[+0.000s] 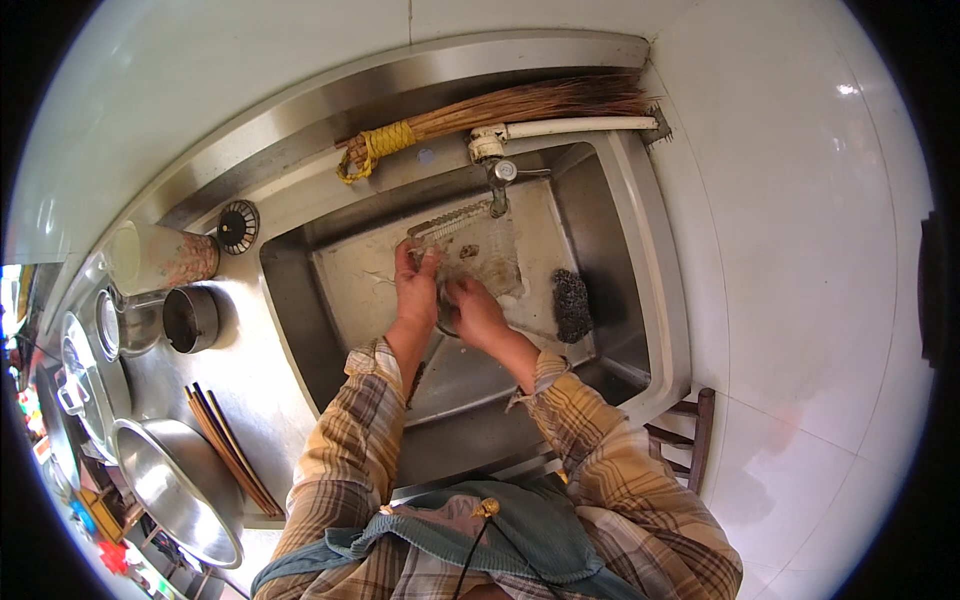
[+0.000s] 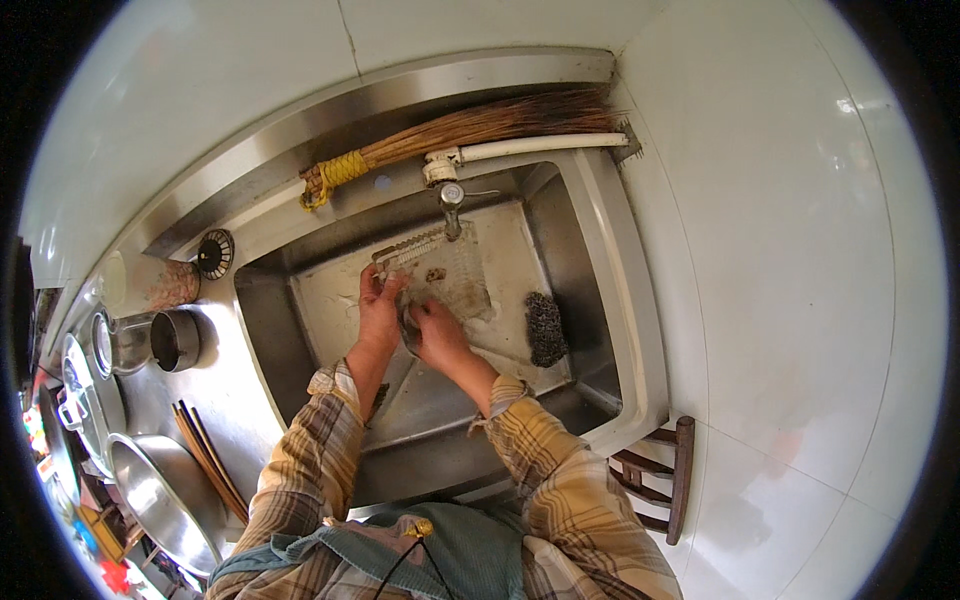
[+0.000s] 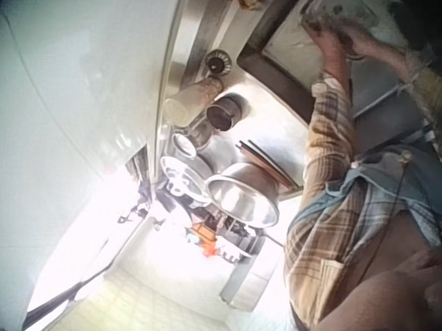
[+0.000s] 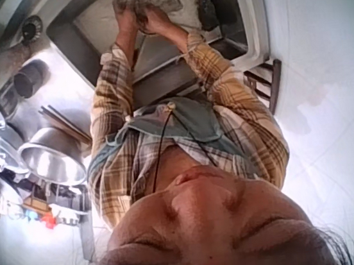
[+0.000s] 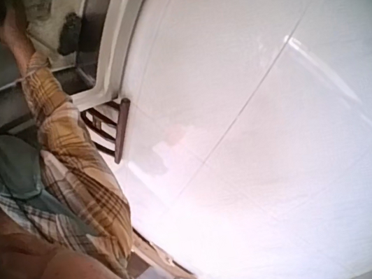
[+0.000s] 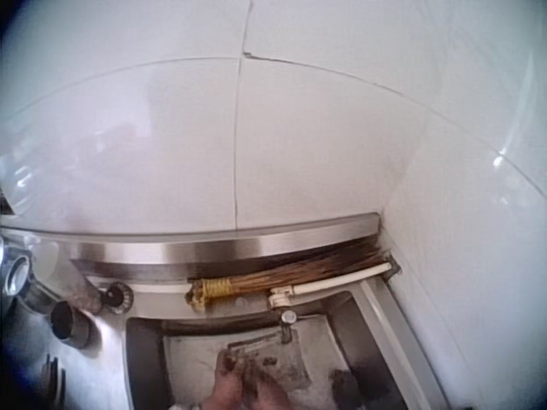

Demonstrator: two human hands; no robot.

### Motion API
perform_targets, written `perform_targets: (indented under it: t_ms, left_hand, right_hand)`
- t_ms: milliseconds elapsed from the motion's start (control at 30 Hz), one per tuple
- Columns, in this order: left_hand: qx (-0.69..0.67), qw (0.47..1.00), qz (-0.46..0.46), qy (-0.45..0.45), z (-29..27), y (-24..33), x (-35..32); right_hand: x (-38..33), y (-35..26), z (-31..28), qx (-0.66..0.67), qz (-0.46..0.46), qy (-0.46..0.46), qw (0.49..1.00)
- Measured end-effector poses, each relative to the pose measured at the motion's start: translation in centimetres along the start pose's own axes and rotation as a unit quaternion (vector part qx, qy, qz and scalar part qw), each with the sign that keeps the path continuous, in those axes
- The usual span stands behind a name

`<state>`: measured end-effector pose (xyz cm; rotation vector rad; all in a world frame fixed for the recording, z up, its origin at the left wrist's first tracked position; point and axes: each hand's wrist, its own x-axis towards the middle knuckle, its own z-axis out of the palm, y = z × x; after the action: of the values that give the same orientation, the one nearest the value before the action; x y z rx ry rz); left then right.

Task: The person sweeps the floor with a broom, collects food scraps into a tray, disposes of them in a trash bag, washes the tray in the kitchen sink, and returns it to the table. They then pick up and arrange small items on the table.

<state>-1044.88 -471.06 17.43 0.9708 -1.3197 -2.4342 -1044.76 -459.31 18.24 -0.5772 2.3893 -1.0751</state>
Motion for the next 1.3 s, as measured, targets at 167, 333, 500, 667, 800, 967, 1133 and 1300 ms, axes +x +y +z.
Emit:
perform_targets:
  t_ms: [167,333,500,667,800,967,1133,1300]
  left_hand:
    - [0.048,0.999,0.014,0.002,0.0,0.2,-0.7]
    - [0.109,0.991,0.072,-0.025,0.3,1.6,-0.4]
    - [0.125,0.985,0.119,-0.025,0.5,1.1,-0.5]
    - [0.080,0.993,0.086,0.033,0.6,0.3,-1.0]
    - [0.066,0.997,0.029,0.022,-0.5,0.6,-0.7]
    - [0.014,0.999,-0.037,-0.003,-1.4,0.5,-1.1]
    - [-0.032,0.996,-0.086,0.016,-0.4,1.4,-1.3]
    - [-0.051,0.993,-0.102,0.029,-0.2,2.1,-1.6]
  right_hand:
    - [1.0,3.8,-3.7,-0.250,-0.064,-0.001,0.966]
    - [3.4,0.9,-8.7,-0.305,-0.183,0.107,0.929]
    - [4.6,1.5,-7.8,-0.344,-0.161,0.122,0.917]
    - [1.0,2.6,-3.1,-0.348,-0.018,0.086,0.933]
    - [0.4,2.8,-3.5,-0.150,0.057,0.004,0.987]
    - [3.6,-0.3,-3.9,0.071,0.023,0.179,0.981]
    - [2.4,0.5,1.0,0.086,-0.074,0.150,0.982]
    - [0.2,2.0,-1.4,-0.056,-0.099,-0.053,0.992]
